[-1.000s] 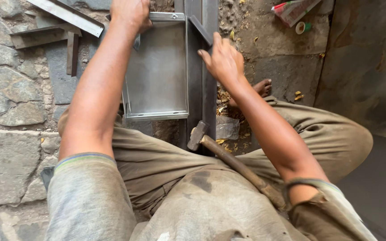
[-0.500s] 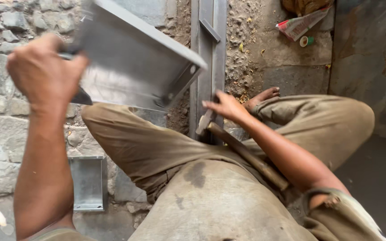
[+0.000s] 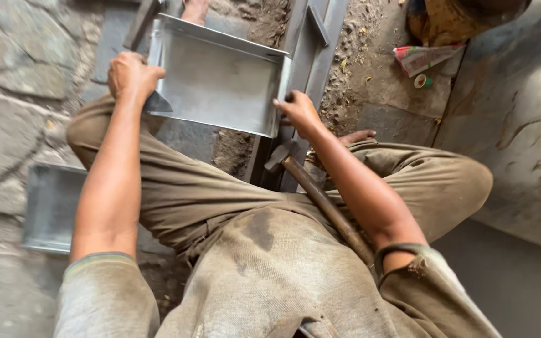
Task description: The person sits on the ground and uses a hammer and chisel to shape the edges of rectangular metal boxes. They repeatedly strike the chisel along the seams to bend the metal, then place the finished boxes aside.
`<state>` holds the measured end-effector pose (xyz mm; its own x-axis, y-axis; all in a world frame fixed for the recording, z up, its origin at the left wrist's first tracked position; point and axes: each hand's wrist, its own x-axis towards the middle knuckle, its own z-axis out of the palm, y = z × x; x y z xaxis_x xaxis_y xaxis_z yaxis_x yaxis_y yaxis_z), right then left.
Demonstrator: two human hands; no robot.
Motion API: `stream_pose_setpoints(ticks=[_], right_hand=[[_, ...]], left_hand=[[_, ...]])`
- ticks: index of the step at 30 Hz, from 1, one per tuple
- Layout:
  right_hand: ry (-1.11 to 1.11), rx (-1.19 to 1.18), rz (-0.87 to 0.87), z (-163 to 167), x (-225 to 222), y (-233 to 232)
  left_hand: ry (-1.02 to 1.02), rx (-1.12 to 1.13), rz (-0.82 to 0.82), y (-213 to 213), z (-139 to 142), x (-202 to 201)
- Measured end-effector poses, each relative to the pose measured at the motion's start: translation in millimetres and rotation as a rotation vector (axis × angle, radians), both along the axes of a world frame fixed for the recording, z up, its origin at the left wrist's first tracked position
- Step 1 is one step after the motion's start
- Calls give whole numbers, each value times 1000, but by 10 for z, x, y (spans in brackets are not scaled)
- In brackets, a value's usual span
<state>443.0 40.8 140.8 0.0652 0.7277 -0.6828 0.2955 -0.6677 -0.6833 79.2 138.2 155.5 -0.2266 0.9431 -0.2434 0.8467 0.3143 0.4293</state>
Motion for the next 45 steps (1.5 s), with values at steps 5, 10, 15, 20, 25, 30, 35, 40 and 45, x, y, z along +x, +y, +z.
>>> stream_pose_setpoints(ticks=[5, 10, 15, 20, 25, 30, 35, 40, 45], right_hand=[[170, -79, -99, -83, 60, -193], [231, -112, -101, -201, 101, -183], [258, -118, -84, -271, 169, -172], [243, -122, -25, -275, 174, -118], [-221, 23, 321, 25, 377, -284], [-457, -112, 1024, 451, 617, -1077], [-288, -346, 669, 795, 467, -1281], [-634, 255, 758, 2216, 454, -598], [-141, 1318, 579, 2964, 303, -123]], left_hand=[[-12, 38, -20, -42, -246, 89], [-115, 178, 120, -69, -461, -31], [-496, 654, 369, -329, -731, 810], [-543, 84, 47, -841, -718, 1866], [-329, -84, -188, -1202, -561, 1896], [-164, 180, -195, -1310, -583, 2002], [-458, 134, 20, -1433, -673, 2163], [-565, -64, 297, -1516, -652, 2234], [-558, -21, 310, -1509, -625, 2246]])
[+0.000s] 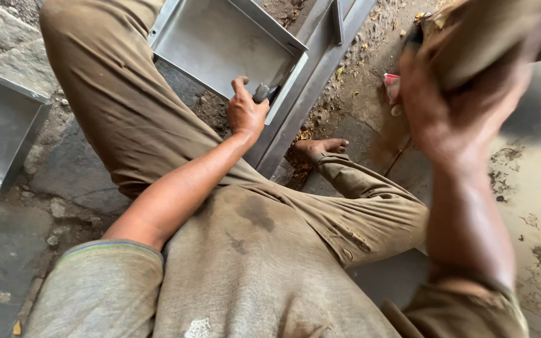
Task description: The person sits on the ground and uses a hammer and chisel to shape the edges of rectangular metal boxes. They repeatedly strike the chisel along the seams to bend the metal, then place the finished boxes aside.
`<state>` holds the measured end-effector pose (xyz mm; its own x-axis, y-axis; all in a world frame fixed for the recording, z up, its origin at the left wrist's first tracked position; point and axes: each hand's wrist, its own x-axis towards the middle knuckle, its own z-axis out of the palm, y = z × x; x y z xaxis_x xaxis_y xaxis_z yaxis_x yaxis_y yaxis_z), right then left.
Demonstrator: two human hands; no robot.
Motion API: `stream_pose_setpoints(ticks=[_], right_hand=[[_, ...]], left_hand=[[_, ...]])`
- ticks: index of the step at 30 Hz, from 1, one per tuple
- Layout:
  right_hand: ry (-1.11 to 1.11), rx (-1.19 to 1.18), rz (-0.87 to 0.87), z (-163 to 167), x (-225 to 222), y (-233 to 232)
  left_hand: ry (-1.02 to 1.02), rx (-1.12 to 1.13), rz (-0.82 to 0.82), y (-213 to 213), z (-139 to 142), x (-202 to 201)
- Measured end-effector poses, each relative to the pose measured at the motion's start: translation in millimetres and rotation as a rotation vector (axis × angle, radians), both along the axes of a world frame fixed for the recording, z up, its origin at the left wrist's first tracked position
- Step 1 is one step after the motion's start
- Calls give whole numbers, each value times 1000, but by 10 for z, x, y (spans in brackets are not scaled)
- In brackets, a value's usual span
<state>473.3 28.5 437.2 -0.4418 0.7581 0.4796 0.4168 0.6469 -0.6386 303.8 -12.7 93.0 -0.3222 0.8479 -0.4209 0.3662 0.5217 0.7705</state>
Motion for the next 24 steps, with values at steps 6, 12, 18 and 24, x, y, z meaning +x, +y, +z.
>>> stream_pose_setpoints(ticks=[6, 12, 18, 24], right_hand=[[-870, -122, -64, -1533, -217, 69], [-1065, -567, -212, -637, -107, 271], [-74, -106, -148, -392, 1, 340], [-916, -179, -130, -1609, 152, 359]], left_hand=[[64, 28, 4, -97, 89, -20], [77, 26, 5, 122, 230, 152], [109, 117, 100, 743, 153, 395], [14, 85, 109, 656, 96, 405]])
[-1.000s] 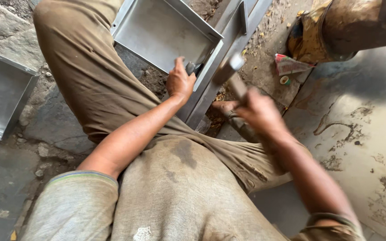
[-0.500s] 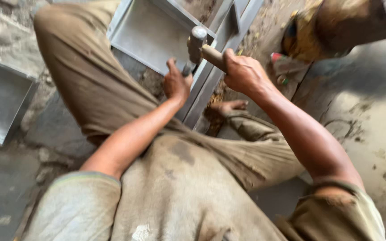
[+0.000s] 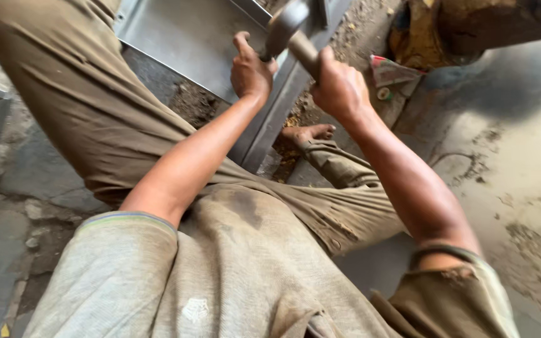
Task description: The person sits on the ground and uses a hammer and chisel to shape the edges of rectangular metal boxes. They repeatedly strike the chisel along the seams to bend the metal, then place the finished boxes aside.
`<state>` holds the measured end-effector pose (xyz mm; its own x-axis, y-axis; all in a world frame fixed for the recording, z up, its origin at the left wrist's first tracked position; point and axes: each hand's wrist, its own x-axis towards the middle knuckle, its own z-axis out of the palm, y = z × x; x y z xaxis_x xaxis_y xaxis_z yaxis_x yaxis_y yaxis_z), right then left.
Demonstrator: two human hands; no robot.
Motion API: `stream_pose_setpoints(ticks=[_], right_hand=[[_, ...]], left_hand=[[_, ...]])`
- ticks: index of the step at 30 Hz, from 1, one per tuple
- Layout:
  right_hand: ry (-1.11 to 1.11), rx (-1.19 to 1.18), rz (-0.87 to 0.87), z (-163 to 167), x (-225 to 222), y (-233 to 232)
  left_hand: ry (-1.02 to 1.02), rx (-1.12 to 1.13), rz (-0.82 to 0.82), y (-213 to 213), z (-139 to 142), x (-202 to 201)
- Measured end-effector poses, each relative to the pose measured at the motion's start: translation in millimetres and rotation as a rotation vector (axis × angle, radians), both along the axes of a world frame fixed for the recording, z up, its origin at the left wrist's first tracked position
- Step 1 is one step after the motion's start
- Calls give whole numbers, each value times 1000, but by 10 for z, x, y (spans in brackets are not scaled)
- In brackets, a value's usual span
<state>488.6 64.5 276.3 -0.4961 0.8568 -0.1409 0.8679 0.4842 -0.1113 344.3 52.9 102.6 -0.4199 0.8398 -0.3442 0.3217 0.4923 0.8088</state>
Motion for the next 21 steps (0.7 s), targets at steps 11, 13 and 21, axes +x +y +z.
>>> stream_pose_setpoints(ticks=[11, 13, 21], right_hand=[[682, -1195, -1123, -637, 64, -1868], [377, -787, -645, -737, 164, -1741], [185, 316, -163, -1066, 188, 868]], left_hand=[[-368, 301, 60, -47, 156, -911], [-560, 294, 107, -111, 325, -1155], [-773, 293, 338, -107, 637, -1439]])
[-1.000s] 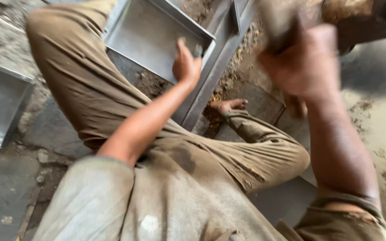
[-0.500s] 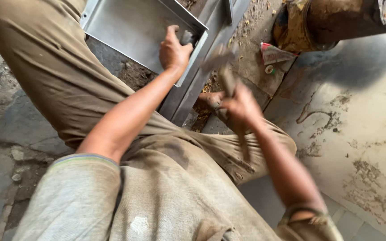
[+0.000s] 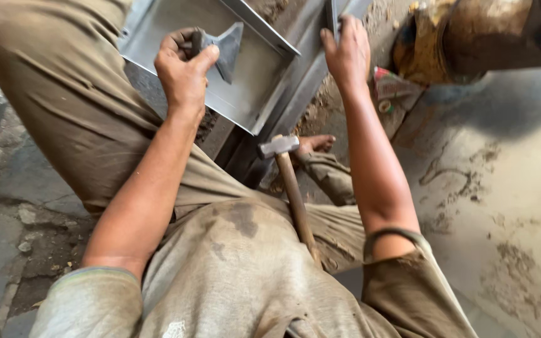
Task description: The person sits on the ground and uses a hammer and chisel to shape the edges of rectangular metal boxes. They repeatedly strike the chisel along the seams to bend the metal, then place the finished boxes aside.
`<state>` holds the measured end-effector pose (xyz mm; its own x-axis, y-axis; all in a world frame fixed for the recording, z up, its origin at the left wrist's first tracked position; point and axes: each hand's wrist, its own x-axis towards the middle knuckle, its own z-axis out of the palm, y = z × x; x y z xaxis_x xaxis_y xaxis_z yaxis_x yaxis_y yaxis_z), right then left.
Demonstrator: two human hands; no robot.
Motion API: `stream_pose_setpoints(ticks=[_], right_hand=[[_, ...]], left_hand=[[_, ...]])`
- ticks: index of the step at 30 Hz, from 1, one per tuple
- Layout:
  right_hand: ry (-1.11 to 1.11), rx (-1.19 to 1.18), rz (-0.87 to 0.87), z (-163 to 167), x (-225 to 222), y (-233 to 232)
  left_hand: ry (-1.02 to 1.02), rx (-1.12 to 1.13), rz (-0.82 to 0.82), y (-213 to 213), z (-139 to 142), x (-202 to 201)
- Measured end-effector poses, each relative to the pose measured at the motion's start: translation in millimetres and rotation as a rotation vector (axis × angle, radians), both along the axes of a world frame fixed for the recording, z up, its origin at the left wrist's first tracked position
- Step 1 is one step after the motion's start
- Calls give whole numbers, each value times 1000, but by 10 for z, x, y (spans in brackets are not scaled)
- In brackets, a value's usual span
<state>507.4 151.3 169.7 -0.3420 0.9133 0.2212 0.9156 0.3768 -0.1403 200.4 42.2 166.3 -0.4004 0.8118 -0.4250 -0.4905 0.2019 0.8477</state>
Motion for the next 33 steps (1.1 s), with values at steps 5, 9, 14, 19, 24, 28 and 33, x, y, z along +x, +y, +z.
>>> stream_pose_setpoints(ticks=[5, 9, 14, 19, 24, 28, 33], right_hand=[[-71, -250, -318, -50, -281, 550], [309, -335, -109, 300, -174, 217], [23, -475, 615, 461, -792, -702], [-850, -619, 640, 344, -1128, -608], [-274, -388, 419, 284, -430, -877], [-76, -614, -113, 182, 91, -2018], [675, -1412, -646, 143, 34, -2585]], left_hand=[[2, -41, 74, -13, -169, -169], [-25, -15, 179, 14, -256, -293], [29, -18, 174, 46, -298, -282], [79, -77, 9, 10, -430, -170], [441, 1, -316, 131, -673, 426], [694, -82, -392, 121, -794, 985], [646, -127, -342, 120, -714, 1081]])
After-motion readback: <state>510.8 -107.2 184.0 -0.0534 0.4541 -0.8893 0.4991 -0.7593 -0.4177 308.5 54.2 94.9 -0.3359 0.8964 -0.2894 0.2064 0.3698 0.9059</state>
